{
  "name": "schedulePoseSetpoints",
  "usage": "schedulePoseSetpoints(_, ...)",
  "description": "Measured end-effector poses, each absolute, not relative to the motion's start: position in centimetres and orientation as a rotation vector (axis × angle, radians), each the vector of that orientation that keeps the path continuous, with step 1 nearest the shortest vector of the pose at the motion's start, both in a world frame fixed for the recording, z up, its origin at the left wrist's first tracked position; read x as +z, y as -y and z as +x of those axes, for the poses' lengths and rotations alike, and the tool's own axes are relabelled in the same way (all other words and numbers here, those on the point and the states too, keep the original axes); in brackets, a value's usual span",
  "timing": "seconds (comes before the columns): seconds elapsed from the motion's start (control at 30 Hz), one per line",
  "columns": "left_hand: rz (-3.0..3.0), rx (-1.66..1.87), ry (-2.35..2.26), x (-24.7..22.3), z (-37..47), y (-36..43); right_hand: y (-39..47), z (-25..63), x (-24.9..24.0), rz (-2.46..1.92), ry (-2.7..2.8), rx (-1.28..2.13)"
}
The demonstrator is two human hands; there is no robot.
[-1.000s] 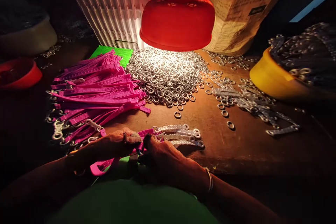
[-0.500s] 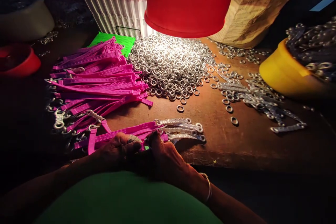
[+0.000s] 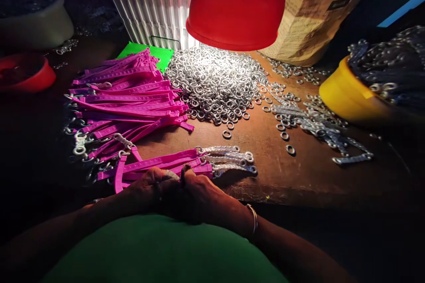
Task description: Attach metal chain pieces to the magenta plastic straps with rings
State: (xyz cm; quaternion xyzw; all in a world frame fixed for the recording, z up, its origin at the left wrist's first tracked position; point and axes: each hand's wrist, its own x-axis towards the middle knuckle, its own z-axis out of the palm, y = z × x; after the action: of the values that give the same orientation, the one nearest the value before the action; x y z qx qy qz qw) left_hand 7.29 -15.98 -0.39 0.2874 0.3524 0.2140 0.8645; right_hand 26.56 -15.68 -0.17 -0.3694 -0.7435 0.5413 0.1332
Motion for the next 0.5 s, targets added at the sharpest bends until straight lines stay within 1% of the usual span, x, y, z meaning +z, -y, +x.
schedulePoseSetpoints(0.13, 0.547, 0.379, -0.787, -0.5, 7.3, 15.5, 14.7, 25.7, 1.6, -1.051, 2.304, 1.65)
schedulePoseSetpoints(0.27, 0.468, 0.399, -0.831, -0.1, 7.3, 14.7, 13.5, 25.3, 1.2, -0.969, 2.289, 1.506)
schedulePoseSetpoints(0.37, 0.705, 0.395, -0.923, 0.0, 6.9, 13.2, 12.5, 26.0, -0.4, -0.946, 2.285, 1.375)
schedulePoseSetpoints(0.5, 1.118, 0.371, -1.009, -0.5, 6.1, 9.7, 10.6, 28.6, -2.4, -1.016, 2.239, 1.104)
